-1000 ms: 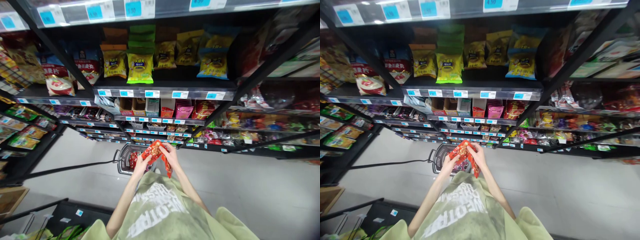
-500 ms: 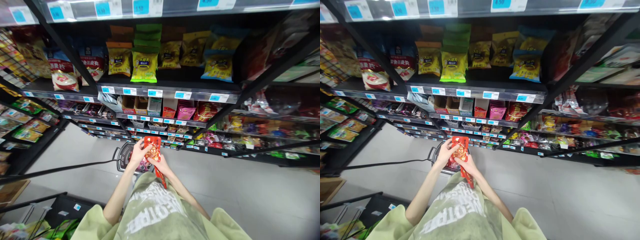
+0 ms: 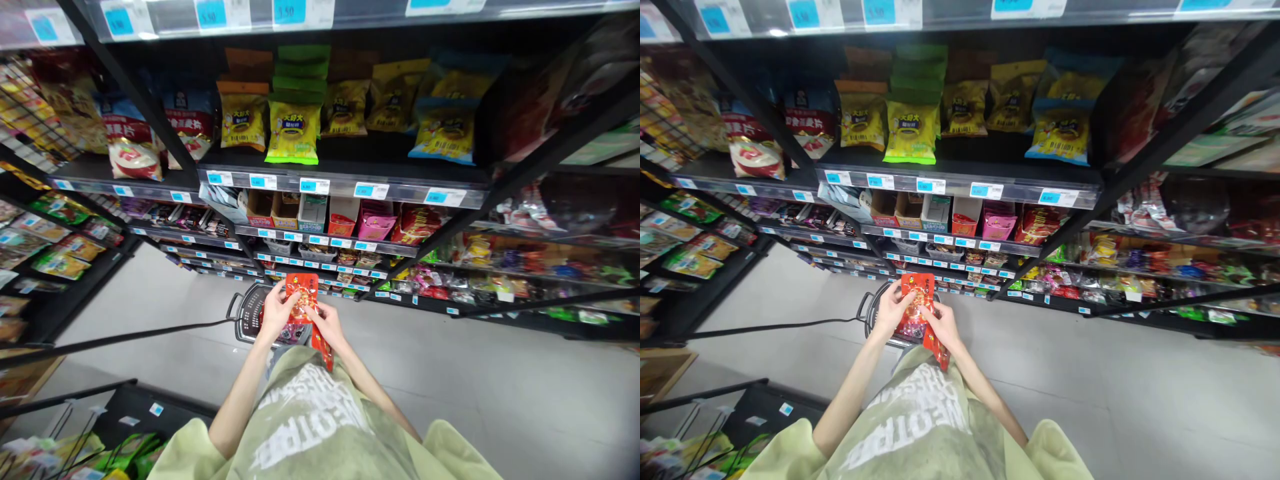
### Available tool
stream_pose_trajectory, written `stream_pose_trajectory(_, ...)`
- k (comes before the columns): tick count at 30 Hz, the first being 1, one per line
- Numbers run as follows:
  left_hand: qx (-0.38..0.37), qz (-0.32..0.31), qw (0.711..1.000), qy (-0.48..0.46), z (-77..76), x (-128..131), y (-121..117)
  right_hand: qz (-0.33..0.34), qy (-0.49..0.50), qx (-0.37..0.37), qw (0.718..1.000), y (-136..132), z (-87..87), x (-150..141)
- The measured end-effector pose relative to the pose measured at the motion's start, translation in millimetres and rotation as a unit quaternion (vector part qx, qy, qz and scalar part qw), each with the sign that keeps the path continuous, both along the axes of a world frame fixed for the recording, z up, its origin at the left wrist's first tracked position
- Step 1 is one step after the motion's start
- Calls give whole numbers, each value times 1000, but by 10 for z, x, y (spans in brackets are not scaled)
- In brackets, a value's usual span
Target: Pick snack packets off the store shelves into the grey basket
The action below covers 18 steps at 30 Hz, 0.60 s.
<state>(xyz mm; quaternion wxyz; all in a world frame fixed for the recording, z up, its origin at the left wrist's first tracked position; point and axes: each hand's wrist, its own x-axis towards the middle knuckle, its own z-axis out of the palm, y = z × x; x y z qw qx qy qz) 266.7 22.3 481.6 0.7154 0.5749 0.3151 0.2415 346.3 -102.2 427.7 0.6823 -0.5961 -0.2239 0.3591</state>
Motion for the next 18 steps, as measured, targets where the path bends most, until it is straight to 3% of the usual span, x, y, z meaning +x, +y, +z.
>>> stream_pose_trajectory(9, 33, 22, 999, 4, -10, 61, -36, -9, -25, -14, 1000, -35, 159, -17)
stream_pose_trajectory(18, 68, 20, 997, 22, -85, 85, -43, -22, -30, -10, 999, -30, 60, -12)
